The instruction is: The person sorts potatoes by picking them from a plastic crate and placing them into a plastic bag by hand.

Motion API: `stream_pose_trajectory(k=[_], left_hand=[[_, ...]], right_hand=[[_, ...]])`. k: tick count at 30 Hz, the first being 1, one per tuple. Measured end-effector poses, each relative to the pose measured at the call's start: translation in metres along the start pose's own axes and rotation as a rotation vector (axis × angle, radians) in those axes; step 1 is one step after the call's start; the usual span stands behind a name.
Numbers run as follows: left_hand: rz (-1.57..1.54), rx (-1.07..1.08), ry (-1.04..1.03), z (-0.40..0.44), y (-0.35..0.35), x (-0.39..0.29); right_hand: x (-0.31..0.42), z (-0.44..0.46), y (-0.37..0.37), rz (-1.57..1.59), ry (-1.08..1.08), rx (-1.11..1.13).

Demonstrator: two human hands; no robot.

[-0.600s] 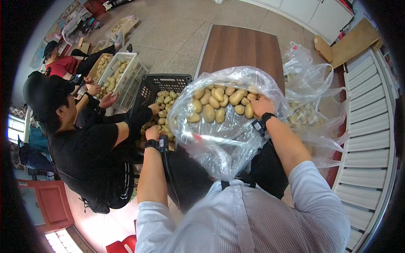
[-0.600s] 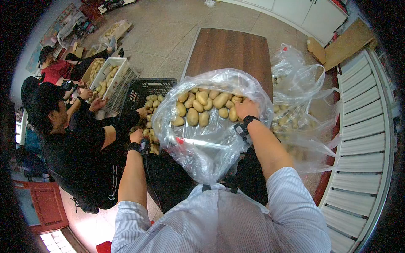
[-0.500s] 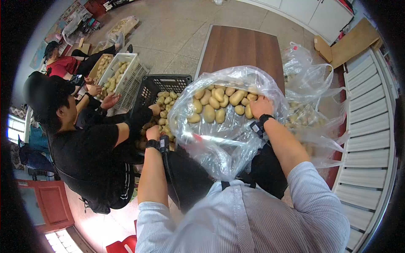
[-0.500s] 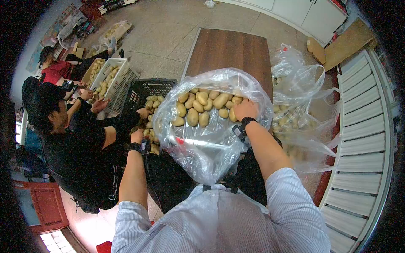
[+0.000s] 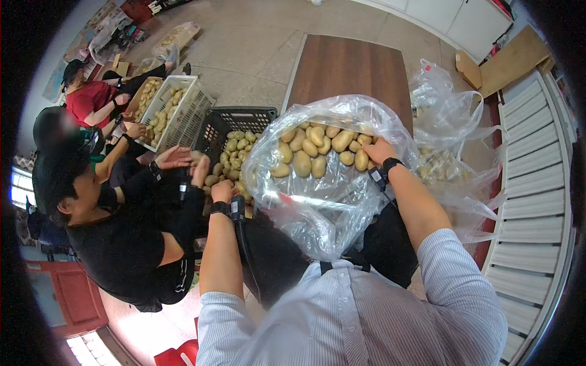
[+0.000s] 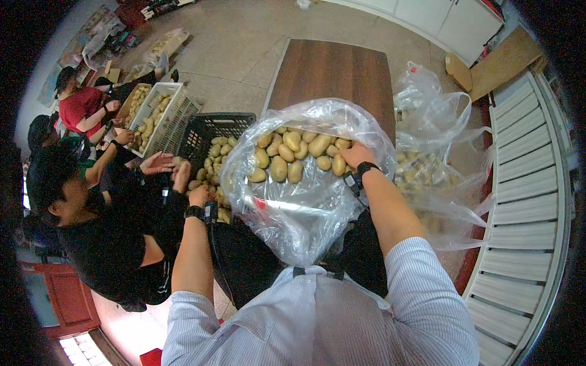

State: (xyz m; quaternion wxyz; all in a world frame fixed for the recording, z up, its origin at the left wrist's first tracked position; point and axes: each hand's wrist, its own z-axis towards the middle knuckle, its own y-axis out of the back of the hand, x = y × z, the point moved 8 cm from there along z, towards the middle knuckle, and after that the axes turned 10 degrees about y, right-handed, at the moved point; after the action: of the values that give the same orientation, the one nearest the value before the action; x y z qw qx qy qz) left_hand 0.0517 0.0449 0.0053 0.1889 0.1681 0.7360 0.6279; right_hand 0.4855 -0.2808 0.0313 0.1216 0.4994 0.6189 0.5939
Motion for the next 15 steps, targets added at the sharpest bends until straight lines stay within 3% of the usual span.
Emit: stream_pose_trajectory(k=[15], left_hand=[[0.067,0.013,-0.002,0.006,-0.003,-0.007]], right_hand=[[0.019,-0.015,0.002,0.203,0.092,-0.157]])
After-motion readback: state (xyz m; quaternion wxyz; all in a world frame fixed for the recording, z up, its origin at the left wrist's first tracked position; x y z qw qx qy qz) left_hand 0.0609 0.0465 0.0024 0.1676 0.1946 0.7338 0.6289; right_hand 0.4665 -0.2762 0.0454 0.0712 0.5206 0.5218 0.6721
